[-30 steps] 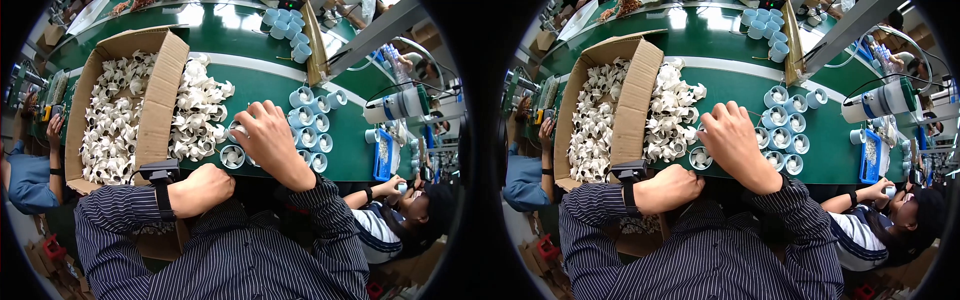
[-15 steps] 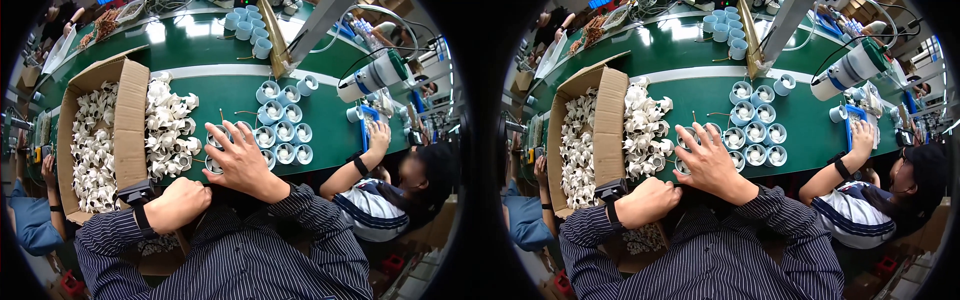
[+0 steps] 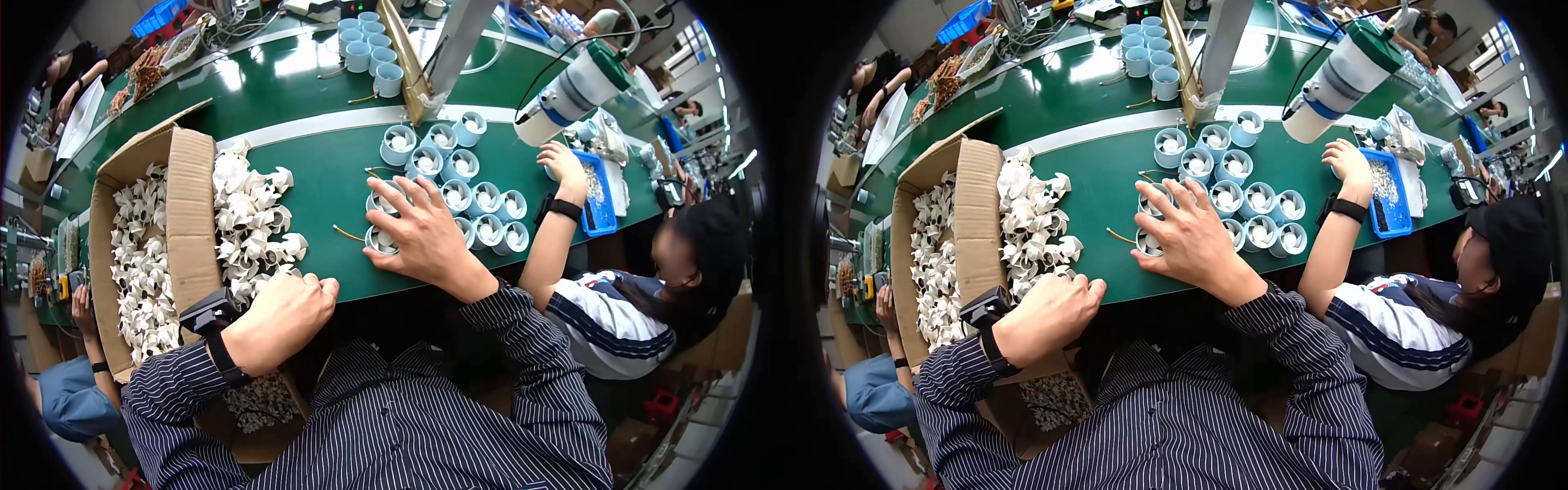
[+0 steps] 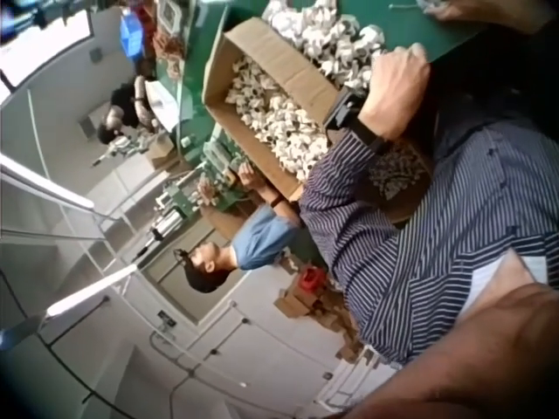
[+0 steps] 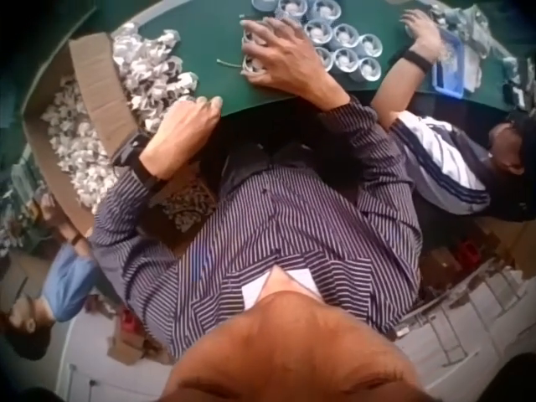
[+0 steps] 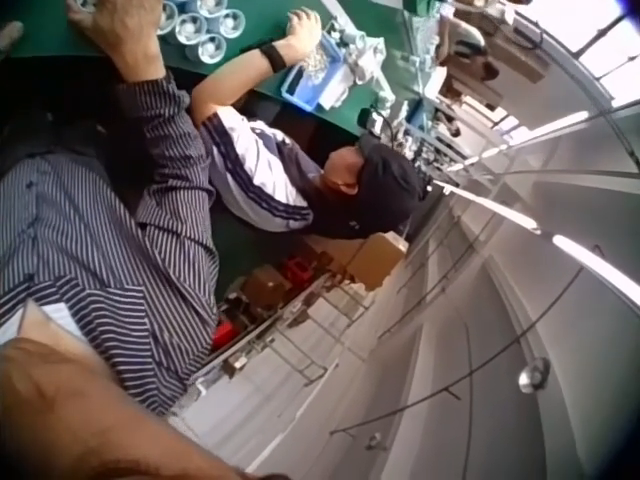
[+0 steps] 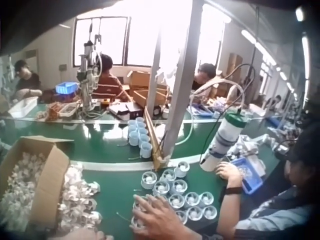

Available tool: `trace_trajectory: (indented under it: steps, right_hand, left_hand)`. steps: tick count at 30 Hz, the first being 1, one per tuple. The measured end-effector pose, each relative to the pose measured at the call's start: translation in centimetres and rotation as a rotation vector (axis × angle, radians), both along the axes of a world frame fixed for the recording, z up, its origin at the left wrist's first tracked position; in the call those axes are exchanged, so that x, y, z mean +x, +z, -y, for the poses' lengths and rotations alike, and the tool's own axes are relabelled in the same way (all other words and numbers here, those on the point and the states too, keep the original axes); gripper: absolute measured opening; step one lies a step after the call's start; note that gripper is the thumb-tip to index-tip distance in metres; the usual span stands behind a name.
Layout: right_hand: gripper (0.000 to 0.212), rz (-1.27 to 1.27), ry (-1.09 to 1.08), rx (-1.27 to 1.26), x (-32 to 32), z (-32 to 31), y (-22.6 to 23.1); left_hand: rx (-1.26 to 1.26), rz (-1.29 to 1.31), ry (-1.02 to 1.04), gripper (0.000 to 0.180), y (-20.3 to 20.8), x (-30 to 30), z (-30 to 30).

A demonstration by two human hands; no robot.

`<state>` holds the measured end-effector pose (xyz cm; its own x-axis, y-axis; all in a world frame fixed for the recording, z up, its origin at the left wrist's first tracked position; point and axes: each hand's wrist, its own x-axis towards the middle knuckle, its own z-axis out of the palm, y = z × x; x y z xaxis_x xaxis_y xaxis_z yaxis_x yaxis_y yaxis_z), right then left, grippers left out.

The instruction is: Assembling small white components into blue circular housings and using a pneumatic dispenser tool on an assembly line.

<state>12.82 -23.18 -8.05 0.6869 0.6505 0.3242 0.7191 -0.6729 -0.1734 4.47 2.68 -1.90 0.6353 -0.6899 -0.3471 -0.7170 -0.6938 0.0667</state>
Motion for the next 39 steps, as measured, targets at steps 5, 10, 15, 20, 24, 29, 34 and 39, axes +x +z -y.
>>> trace_trajectory:
  steps: [5,10,15,20,24,29,34,39]
  right_hand:
    - [0.045,0.042,-0.090,-0.005,1.7,2.8,0.0]
    - [0.042,0.047,-0.145,0.012,2.5,4.6,-0.1]
    - [0.039,0.067,-0.167,0.030,3.2,5.8,-0.3]
    - [0.048,0.063,-0.176,0.024,3.1,7.1,-0.2]
    - [0.056,0.056,-0.193,0.182,0.4,6.1,2.4]
    - [0.050,0.134,-0.585,0.359,-5.2,8.3,2.2]
    - [0.081,0.063,-1.015,0.350,-9.0,12.4,-0.1]
    - [0.124,-0.083,-1.037,0.310,-9.5,12.1,-2.4]
  left_hand:
    - [0.018,0.071,0.080,0.011,-1.6,0.8,-1.2]
    - [-0.010,0.156,0.038,0.008,-1.9,0.9,-1.8]
    - [0.020,0.185,0.023,0.007,-1.9,0.7,-2.7]
    - [-0.065,0.115,-0.011,0.012,-0.9,1.1,-2.6]
    - [-0.142,0.038,-0.039,0.009,1.6,1.5,-0.5]
    - [-0.160,0.026,-0.090,0.018,3.8,3.5,3.6]
    - [-0.067,0.052,0.179,0.114,1.4,11.1,6.0]
    - [-0.078,0.061,0.257,0.154,-3.3,15.9,7.4]
